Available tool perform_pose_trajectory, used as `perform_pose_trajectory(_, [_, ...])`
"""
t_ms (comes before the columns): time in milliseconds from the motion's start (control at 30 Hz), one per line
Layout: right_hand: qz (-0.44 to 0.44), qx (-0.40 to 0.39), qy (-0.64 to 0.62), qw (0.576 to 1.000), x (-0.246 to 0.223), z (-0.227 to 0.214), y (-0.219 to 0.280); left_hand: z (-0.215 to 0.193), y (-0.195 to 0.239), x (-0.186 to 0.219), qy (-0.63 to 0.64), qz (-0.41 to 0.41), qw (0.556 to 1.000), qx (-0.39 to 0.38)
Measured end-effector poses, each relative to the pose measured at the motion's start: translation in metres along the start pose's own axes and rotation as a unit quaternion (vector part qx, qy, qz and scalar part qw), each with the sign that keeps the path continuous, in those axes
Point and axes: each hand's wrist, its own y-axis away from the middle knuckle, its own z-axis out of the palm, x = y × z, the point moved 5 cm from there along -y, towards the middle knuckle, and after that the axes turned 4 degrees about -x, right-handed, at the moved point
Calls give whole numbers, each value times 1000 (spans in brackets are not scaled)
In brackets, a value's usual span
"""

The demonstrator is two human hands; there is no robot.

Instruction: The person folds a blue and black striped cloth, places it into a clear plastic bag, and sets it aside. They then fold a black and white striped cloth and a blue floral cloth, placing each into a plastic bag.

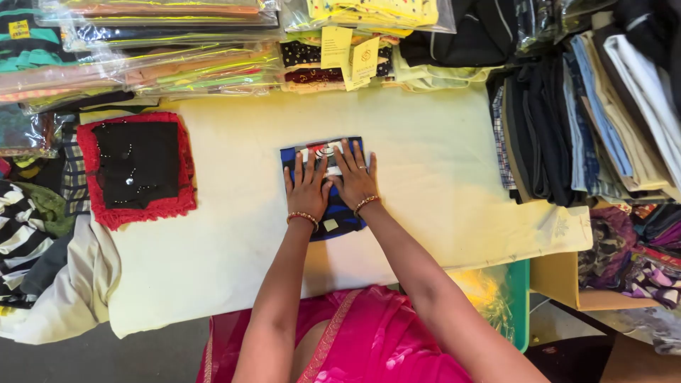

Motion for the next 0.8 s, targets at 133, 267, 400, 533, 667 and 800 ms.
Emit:
perform_pose_trajectory(133, [8, 36, 3, 999, 4, 7, 2, -13, -2, -3, -33, 12, 999, -35])
perform_pose_trajectory(267, [27, 3, -3, 1000, 4, 0, 1, -19, -9, -2, -39, 1, 998, -51])
perform_pose_trajectory(400, [29, 4, -4, 1000, 5, 0, -1, -22, -12, -2, -45, -5, 997, -70])
perform_pose_trajectory(533, [31, -3, -3, 999, 5, -5, -3, -23, -16, -1, -45, 0, 996, -77])
perform_pose_trajectory(667, [27, -6, -11, 1000, 5, -8, -3, -23, -15, 0, -52, -2, 995, -86])
perform_pose_trajectory(800, [23, 1, -19, 1000, 5, -8, 0, -21, -12, 1, -52, 1, 996, -74])
